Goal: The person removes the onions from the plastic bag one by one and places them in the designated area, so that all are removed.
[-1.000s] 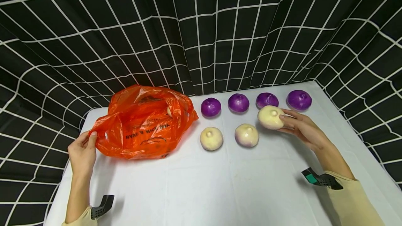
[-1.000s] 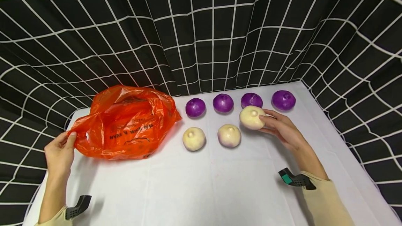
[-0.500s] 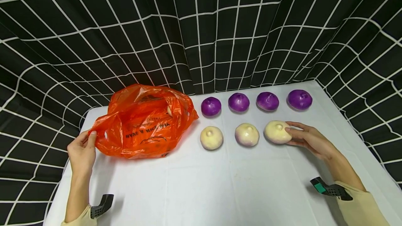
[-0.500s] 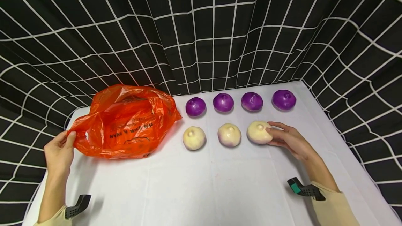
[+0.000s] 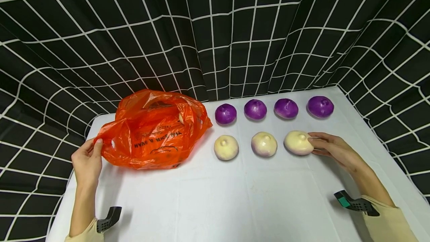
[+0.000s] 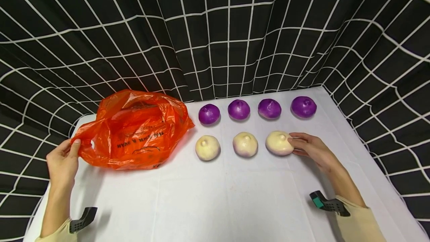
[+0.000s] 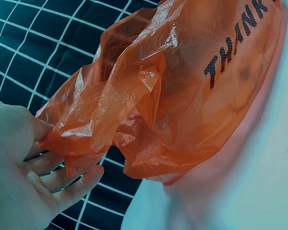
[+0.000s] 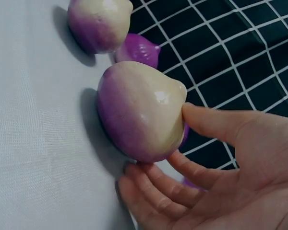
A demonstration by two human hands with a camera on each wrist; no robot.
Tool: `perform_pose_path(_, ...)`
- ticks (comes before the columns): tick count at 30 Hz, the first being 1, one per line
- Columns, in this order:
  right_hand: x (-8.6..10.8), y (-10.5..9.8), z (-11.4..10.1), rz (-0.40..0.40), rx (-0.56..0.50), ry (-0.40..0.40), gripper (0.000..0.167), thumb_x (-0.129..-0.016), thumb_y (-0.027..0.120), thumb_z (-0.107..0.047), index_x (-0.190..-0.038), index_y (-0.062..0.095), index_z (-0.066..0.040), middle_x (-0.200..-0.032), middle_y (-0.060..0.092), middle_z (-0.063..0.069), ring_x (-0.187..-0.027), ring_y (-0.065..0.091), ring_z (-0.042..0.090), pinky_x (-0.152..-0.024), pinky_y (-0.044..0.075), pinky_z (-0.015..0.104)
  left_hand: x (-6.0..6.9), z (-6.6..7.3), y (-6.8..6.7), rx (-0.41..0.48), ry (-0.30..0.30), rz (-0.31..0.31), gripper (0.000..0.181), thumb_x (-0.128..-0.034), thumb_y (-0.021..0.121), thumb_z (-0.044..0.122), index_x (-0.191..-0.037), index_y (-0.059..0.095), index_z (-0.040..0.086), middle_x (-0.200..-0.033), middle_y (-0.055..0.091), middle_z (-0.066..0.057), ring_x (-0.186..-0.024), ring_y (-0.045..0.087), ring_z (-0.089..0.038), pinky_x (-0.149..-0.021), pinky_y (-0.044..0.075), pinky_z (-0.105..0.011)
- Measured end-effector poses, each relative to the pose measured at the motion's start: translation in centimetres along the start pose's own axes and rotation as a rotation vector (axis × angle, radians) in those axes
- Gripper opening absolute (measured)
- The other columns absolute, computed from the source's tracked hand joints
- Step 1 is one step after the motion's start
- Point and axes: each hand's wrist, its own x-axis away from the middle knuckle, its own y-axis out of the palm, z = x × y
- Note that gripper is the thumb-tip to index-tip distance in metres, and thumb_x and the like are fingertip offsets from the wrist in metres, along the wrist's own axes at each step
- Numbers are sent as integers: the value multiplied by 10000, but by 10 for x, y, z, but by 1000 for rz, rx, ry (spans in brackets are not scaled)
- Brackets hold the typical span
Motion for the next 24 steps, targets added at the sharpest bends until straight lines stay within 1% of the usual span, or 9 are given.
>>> perform_pose_path(7,-1,-2,4,-2,6,-23,659,-1029,514,-291,-1439,275,165,-1086,524,-242,-958,581,-84,-848,524,183,0,-1,0,-6,-10,0,376,-1005,547,226,-1263,628,-35,-1009,652,109,-787,578,107,-772,478,-64)
perform_pose_path(12,-1,-2,4,6,9,-32,649,-1041,481,-293,-1429,273,184,-1038,542,-283,-943,579,-84,-828,520,169,0,-2,-1,0,-13,2,371,-1004,550,223,-1261,630,-32,-998,648,119,-787,581,105,-766,477,-60)
perform_pose_path(18,-3,-1,0,17,42,-26,669,-1041,475,-319,-1422,276,194,-1032,530,-259,-926,574,-99,-818,514,152,0,-2,0,5,-24,1,381,-1004,550,236,-1266,628,-30,-1004,650,119,-795,580,104,-784,478,-68)
perform_pose_path(20,-5,-1,-2,30,75,-21,673,-1039,474,-334,-1418,290,190,-1064,549,-201,-909,576,-96,-802,512,155,0,-2,0,9,-27,1,383,-1003,552,237,-1265,628,-32,-1002,651,123,-796,580,104,-786,479,-69)
perform_pose_path(22,-7,0,-5,61,138,-35,653,-1044,457,-335,-1405,317,191,-1132,600,-45,-921,579,-60,-806,519,177,0,-2,0,12,-25,2,377,-1001,556,232,-1258,633,-32,-994,649,128,-795,582,104,-785,480,-69)
perform_pose_path(24,-7,0,-11,127,249,-54,637,-1048,429,-359,-1396,359,170,-1202,603,153,-995,616,100,-808,517,270,0,-1,1,7,-18,6,367,-1000,558,231,-1248,642,-27,-989,646,129,-793,582,103,-784,480,-67)
